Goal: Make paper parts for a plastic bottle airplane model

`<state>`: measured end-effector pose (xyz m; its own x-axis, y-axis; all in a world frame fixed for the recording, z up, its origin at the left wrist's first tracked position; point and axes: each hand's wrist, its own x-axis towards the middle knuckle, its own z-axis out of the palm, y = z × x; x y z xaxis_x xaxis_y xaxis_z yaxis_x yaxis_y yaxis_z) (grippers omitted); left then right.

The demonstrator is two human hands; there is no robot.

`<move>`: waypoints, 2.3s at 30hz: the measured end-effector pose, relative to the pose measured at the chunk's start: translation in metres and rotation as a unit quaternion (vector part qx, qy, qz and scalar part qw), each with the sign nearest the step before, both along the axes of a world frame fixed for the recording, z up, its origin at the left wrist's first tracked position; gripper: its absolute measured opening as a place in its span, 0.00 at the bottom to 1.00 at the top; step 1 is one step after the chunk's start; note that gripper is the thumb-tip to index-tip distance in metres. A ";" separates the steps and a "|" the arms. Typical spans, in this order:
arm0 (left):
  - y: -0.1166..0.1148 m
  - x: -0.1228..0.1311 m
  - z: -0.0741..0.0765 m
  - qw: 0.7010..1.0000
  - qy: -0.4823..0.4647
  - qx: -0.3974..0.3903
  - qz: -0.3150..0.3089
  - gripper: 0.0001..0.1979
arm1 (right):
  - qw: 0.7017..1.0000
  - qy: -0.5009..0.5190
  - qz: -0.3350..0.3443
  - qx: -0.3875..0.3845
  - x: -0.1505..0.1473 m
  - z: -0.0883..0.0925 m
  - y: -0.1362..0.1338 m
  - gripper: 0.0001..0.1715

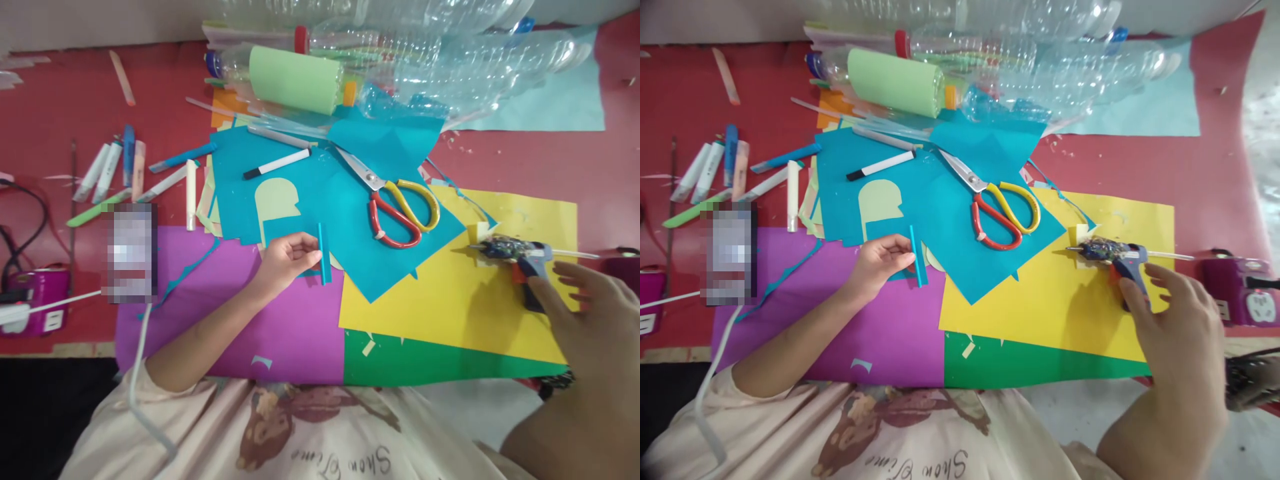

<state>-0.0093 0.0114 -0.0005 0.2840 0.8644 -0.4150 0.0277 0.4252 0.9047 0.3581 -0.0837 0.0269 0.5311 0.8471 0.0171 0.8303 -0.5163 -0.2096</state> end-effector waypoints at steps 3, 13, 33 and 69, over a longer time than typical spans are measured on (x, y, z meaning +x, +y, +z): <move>0.000 0.000 0.001 1.000 0.006 0.005 -0.001 0.14 | 0.997 0.004 -0.007 -0.077 0.022 -0.015 -0.001 0.19; 0.001 0.000 -0.001 1.000 -0.011 -0.002 -0.002 0.16 | 0.958 0.216 -0.161 -0.100 0.006 0.006 0.032 0.14; 0.002 0.002 -0.005 1.000 -0.023 -0.014 -0.008 0.18 | 0.779 0.604 0.131 -0.101 -0.116 0.000 0.068 0.14; 0.001 0.001 -0.006 1.000 -0.013 0.003 -0.016 0.15 | 0.836 0.518 0.110 -0.140 -0.134 0.001 0.075 0.19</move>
